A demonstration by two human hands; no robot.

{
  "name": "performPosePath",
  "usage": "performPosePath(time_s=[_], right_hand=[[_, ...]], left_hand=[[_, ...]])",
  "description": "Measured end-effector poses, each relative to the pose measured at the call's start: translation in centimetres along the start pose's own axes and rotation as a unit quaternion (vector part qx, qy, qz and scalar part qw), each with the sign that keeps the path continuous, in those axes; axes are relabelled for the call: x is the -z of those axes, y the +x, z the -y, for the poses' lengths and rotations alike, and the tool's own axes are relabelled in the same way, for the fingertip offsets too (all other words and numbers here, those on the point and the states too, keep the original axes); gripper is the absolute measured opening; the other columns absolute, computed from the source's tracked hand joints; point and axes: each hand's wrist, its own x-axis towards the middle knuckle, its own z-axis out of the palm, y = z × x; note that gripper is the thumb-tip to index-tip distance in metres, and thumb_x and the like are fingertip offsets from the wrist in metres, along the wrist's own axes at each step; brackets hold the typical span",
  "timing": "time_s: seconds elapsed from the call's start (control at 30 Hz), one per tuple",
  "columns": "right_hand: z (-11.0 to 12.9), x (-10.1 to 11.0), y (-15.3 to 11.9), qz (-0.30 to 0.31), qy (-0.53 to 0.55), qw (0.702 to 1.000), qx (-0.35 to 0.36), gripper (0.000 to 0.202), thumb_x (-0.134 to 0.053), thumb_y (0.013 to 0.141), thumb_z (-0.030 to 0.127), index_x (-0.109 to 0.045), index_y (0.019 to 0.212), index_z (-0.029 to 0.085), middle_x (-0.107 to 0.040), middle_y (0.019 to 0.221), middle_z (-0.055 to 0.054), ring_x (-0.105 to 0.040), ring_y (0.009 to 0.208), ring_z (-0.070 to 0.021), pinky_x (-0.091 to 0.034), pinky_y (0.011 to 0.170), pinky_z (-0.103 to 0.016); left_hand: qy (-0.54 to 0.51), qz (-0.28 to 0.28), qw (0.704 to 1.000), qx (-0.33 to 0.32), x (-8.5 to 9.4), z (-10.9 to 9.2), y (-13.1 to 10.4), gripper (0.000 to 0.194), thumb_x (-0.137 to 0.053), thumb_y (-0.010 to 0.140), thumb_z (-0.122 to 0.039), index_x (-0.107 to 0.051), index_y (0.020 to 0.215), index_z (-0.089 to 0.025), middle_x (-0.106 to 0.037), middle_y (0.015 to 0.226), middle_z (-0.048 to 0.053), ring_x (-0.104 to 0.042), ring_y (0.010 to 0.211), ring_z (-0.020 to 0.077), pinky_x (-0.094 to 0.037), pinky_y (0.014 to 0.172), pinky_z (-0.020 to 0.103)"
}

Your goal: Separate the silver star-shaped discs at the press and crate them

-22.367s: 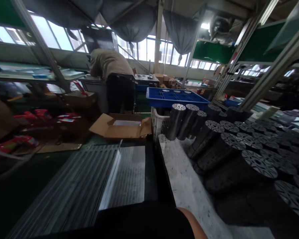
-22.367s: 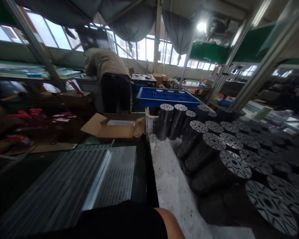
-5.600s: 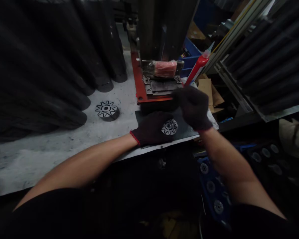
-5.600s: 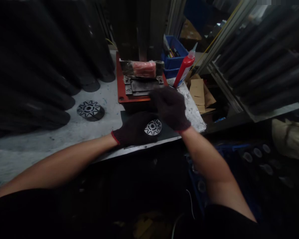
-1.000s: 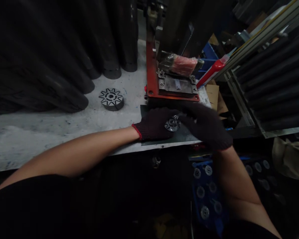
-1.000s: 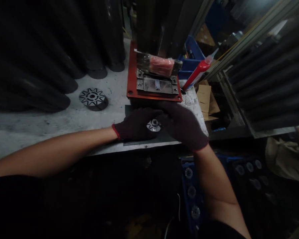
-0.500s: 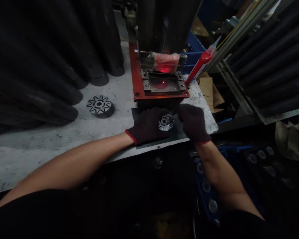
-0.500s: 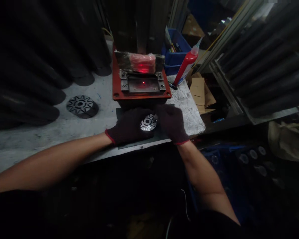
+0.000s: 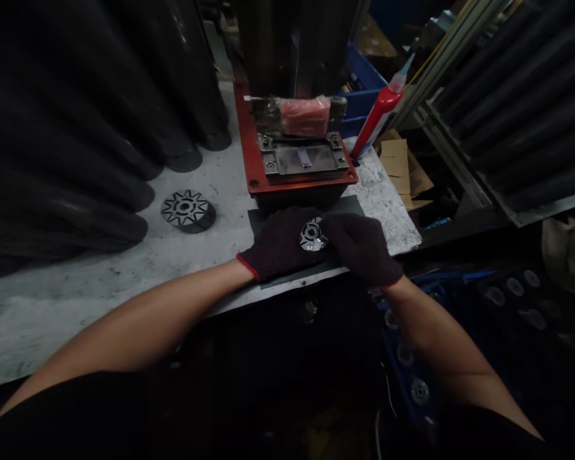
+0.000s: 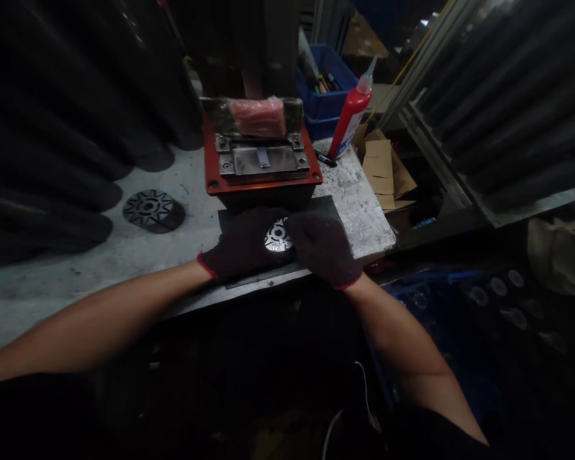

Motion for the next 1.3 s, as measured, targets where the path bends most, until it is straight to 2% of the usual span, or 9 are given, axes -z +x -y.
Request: performPosePath(time_s=[0.17, 0.37, 0.43, 0.53, 0.63, 0.73, 0.93, 1.1, 1.3], right_hand=[[1.1, 2.4, 5.8, -0.047, -0.102, 0.970, 0.217, 0.029, -0.061, 0.108, 0.035, -0.079, 0.128, 0.023, -0.082, 0.127, -0.008, -0.076, 0.119, -0.0305, -0.059, 0.106, -0.051], [1.0, 2.4, 14.4, 0.100, -0.231, 0.900, 0.355, 0.045, -0.066, 0.105, 0.052, -0.074, 0.139, 0.026, -0.073, 0.146, -0.007, -0.063, 0.137, -0.0360, -0.046, 0.120, -0.063], [0.9, 2.2, 13.4, 0.085, -0.189, 0.925, 0.319, 0.036, -0.061, 0.106, 0.053, -0.080, 0.123, 0.027, -0.078, 0.129, -0.008, -0.067, 0.124, -0.0331, -0.051, 0.114, -0.060], [0.6, 1.5, 8.4, -0.024, -0.015, 0.991, 0.134, 0.035, -0.056, 0.108, 0.051, -0.080, 0.095, 0.028, -0.079, 0.097, -0.004, -0.071, 0.099, -0.0249, -0.058, 0.100, -0.047], [-0.2, 0.2, 3.1, -0.034, 0.131, 0.988, -0.075, 0.043, -0.059, 0.106, 0.052, -0.073, 0.075, 0.025, -0.075, 0.078, -0.001, -0.071, 0.080, -0.0203, -0.059, 0.081, -0.038], [-0.7, -1.1, 0.6, 0.006, 0.151, 0.979, -0.133, 0.041, -0.062, 0.103, 0.049, -0.075, 0.074, 0.023, -0.079, 0.080, -0.002, -0.073, 0.080, -0.0215, -0.059, 0.078, -0.038], [-1.1, -1.7, 0.6, 0.008, 0.098, 0.990, -0.103, 0.037, -0.059, 0.105, 0.046, -0.077, 0.079, 0.025, -0.077, 0.082, 0.001, -0.078, 0.091, -0.0234, -0.061, 0.095, -0.043], [-2.4, -0.9, -0.3, 0.034, -0.024, 0.992, 0.116, 0.032, -0.054, 0.109, 0.038, -0.079, 0.093, 0.028, -0.076, 0.088, -0.002, -0.078, 0.096, -0.0256, -0.064, 0.092, -0.045], [-1.1, 3.0, 1.4, 0.076, -0.075, 0.975, 0.195, 0.040, -0.059, 0.110, 0.036, -0.068, 0.148, 0.029, -0.076, 0.128, -0.009, -0.076, 0.116, -0.0280, -0.066, 0.099, -0.046]], left_hand=[[-0.020, -0.027, 0.999, -0.025, -0.4, 1.2, -0.6, 0.070, -0.091, 0.081, -0.049, -0.072, 0.144, -0.023, -0.075, 0.144, 0.010, -0.072, 0.129, 0.0361, -0.058, 0.109, 0.046], [-0.021, -0.018, 1.000, -0.011, -0.4, 1.6, -0.9, 0.086, -0.091, 0.080, -0.053, -0.063, 0.156, -0.023, -0.069, 0.154, 0.010, -0.066, 0.140, 0.0383, -0.052, 0.123, 0.052], [-0.019, -0.019, 0.999, -0.018, -0.5, 1.7, -0.9, 0.087, -0.091, 0.081, -0.053, -0.062, 0.156, -0.022, -0.068, 0.155, 0.010, -0.066, 0.141, 0.0373, -0.052, 0.123, 0.052], [-0.011, -0.025, 0.999, -0.020, -0.6, 1.7, -0.7, 0.087, -0.094, 0.077, -0.052, -0.065, 0.154, -0.023, -0.070, 0.153, 0.010, -0.068, 0.138, 0.0361, -0.055, 0.120, 0.050], [-0.005, -0.014, 1.000, -0.013, -0.6, 1.5, -0.4, 0.082, -0.095, 0.075, -0.049, -0.069, 0.150, -0.026, -0.073, 0.148, 0.007, -0.071, 0.133, 0.0351, -0.057, 0.116, 0.049], [0.003, -0.016, 0.999, -0.035, -0.6, 1.3, -0.2, 0.076, -0.091, 0.080, -0.048, -0.069, 0.149, -0.024, -0.075, 0.145, 0.007, -0.072, 0.131, 0.0343, -0.058, 0.115, 0.049], [-0.001, -0.036, 0.999, -0.033, -1.0, 1.8, -0.4, 0.088, -0.094, 0.079, -0.050, -0.063, 0.156, -0.021, -0.071, 0.151, 0.010, -0.069, 0.137, 0.0346, -0.054, 0.121, 0.048], [-0.020, -0.026, 0.999, -0.027, -0.8, 1.7, -0.5, 0.084, -0.092, 0.081, -0.052, -0.064, 0.154, -0.021, -0.071, 0.152, 0.010, -0.070, 0.135, 0.0359, -0.055, 0.119, 0.052], [-0.059, -0.020, 0.998, -0.022, 0.0, 1.5, -0.8, 0.077, -0.097, 0.077, -0.043, -0.068, 0.145, -0.020, -0.074, 0.147, 0.009, -0.071, 0.133, 0.0350, -0.056, 0.118, 0.051]])
